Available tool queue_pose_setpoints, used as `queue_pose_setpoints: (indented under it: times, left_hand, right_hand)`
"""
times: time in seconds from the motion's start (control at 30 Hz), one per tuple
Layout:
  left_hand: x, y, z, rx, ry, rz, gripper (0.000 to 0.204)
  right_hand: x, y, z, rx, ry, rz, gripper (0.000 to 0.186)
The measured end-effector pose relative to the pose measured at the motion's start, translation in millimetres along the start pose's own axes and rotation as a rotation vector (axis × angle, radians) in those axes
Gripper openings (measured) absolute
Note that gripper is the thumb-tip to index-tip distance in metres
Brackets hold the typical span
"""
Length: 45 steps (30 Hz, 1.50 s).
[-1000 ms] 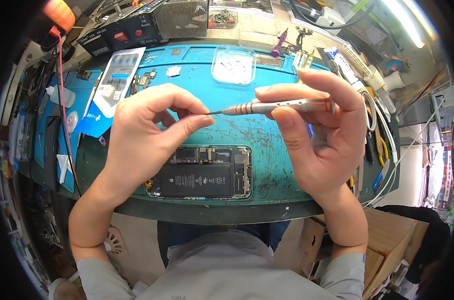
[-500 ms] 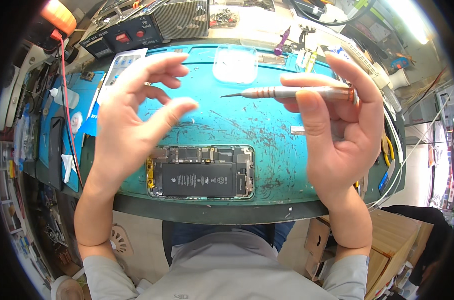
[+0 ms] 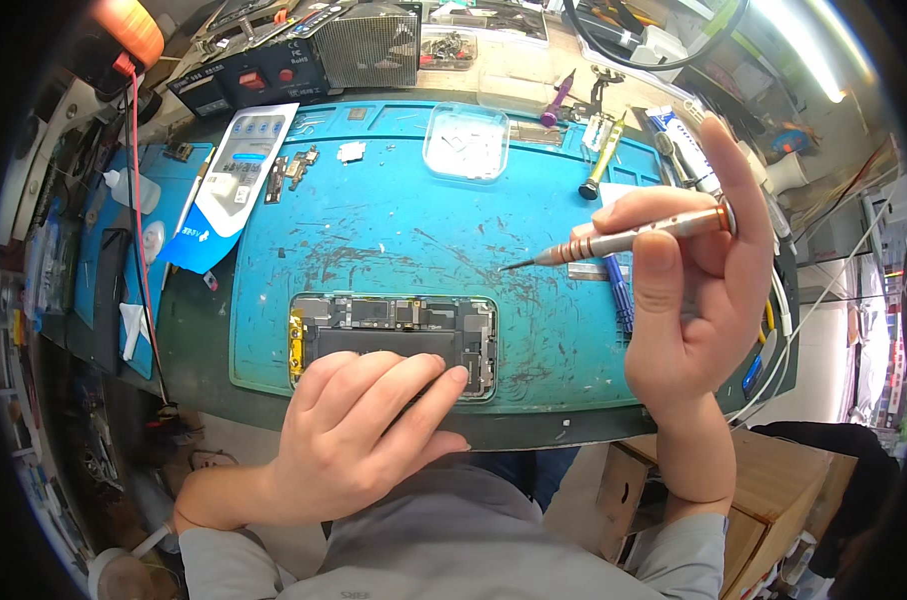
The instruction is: The person uses a screwdriver and tweezers to remove screws and small components from a disassembled smartphone on a workbench. They place removed parts into a small container and continue unscrewing and extracting internal pieces.
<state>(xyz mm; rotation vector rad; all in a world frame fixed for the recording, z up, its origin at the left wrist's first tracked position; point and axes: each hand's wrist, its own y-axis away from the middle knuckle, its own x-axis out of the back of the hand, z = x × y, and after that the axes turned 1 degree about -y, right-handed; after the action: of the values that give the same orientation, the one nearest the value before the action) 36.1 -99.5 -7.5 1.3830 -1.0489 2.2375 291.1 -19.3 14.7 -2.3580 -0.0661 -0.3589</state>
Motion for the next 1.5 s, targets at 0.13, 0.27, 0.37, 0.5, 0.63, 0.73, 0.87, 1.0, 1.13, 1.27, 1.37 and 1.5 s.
queue_pose_setpoints:
  times: [0.13, 0.27, 0.37, 0.5, 0.63, 0.73, 0.87, 1.0, 1.13, 1.27, 1.37, 1.5]
  left_hand:
    - [-12, 5, 4, 0.012, -0.069, 0.01, 0.054]
    - [-20, 4, 10, 0.001, -0.101, 0.008, 0.054]
    - [-24, 7, 10, 0.002, -0.156, 0.02, 0.051]
    - [-24, 3, 7, -0.004, -0.132, 0.017, 0.05]
    - [-25, 2, 9, 0.021, -0.142, 0.033, 0.047]
    - [-25, 1, 10, 0.032, -0.127, 0.038, 0.046]
    - [-22, -4, 13, 0.046, -0.111, -0.045, 0.051]
    - [-22, -6, 12, 0.053, -0.147, -0.053, 0.059]
    - [-23, -10, 16, 0.129, -0.143, -0.049, 0.064]
    - [-27, -12, 18, 0.145, -0.195, -0.04, 0.065]
    - [-29, -14, 19, 0.144, -0.229, -0.048, 0.063]
    - [-30, -14, 19, 0.143, -0.254, -0.042, 0.062]
  right_hand:
    - [7, 6, -12, -0.047, 0.021, -0.04, 0.068]
    - [8, 15, -2, -0.053, 0.005, -0.025, 0.069]
    - [6, 19, 1, -0.071, -0.022, -0.03, 0.068]
    - [8, 23, -1, -0.025, 0.029, -0.166, 0.065]
    - [11, 22, 2, 0.112, 0.118, -0.303, 0.058]
    - [8, 24, 10, 0.146, 0.022, -0.242, 0.05]
    - [9, 24, 12, 0.124, 0.033, -0.202, 0.05]
    - [7, 22, 15, 0.114, 0.057, -0.211, 0.05]
    - [4, 20, 16, 0.138, 0.091, -0.226, 0.049]
    - [3, 19, 11, 0.113, 0.183, -0.26, 0.056]
    - [3, 19, 15, 0.139, 0.167, -0.257, 0.052]
    - [2, 19, 17, 0.162, 0.137, -0.252, 0.047]
